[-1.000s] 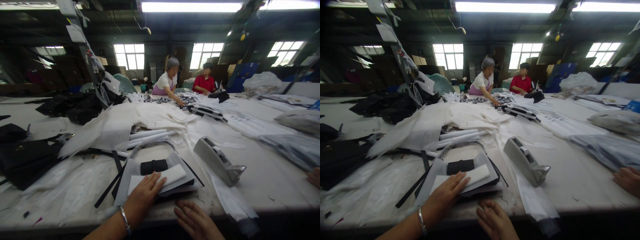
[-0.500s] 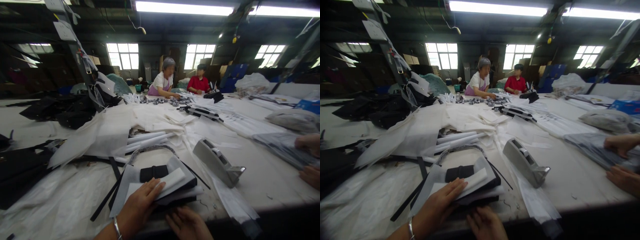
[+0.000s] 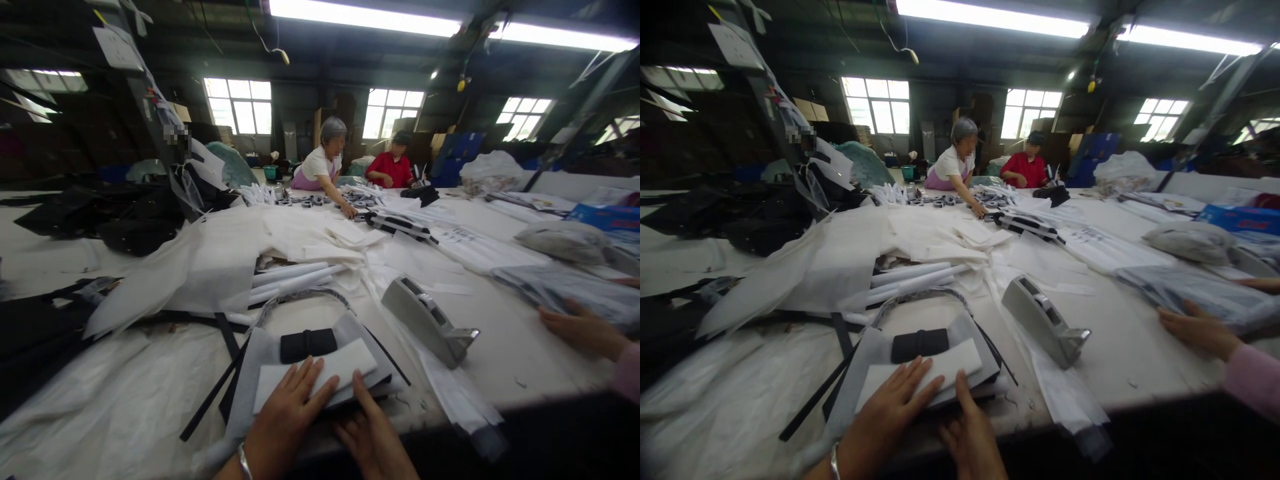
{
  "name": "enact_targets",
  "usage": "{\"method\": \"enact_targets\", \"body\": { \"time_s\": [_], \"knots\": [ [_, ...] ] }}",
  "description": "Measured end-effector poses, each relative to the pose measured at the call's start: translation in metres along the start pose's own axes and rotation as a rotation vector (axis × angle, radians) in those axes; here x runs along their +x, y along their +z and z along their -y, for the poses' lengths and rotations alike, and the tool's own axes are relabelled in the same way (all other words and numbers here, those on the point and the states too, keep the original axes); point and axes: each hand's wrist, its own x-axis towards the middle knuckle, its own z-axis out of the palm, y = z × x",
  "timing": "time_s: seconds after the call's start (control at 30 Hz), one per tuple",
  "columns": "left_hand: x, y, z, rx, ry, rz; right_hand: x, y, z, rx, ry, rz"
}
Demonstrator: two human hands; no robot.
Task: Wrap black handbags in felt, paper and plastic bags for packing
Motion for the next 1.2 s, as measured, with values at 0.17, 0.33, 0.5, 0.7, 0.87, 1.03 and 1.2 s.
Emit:
{"method": "enact_targets", "body": {
  "time_s": [0.17,0.33,0.5,0.7,0.87,1.03,1.2],
  "knots": [
    [0.006,-0.013,-0.010,0.009,-0.019,0.014,0.002,-0.001,-0.008,-0.085,-0.121,-0.105],
    [0.013,-0.017,-0.034,-0.020,-0.066,0.024,0.005,-0.002,-0.012,-0.035,-0.159,-0.068],
    [0.010,-0.008,-0.039,0.100,-0.082,-0.110,0.002,-0.004,-0.009,-0.088,-0.139,-0.073],
    [0.003,-0.008,-0.032,0.228,-0.084,-0.227,-0.007,-0.002,-0.004,-0.151,-0.109,-0.063],
    [0.002,0.004,-0.031,0.264,-0.090,-0.339,-0.007,0.001,-0.011,-0.097,-0.104,0.002],
    [-0.001,0.012,-0.023,0.240,-0.072,-0.347,-0.016,-0.022,0.002,-0.310,-0.034,0.157],
    [-0.004,0.016,-0.020,0.163,-0.061,-0.354,-0.051,-0.103,0.073,-1.220,-0.738,-0.097]
  ]
}}
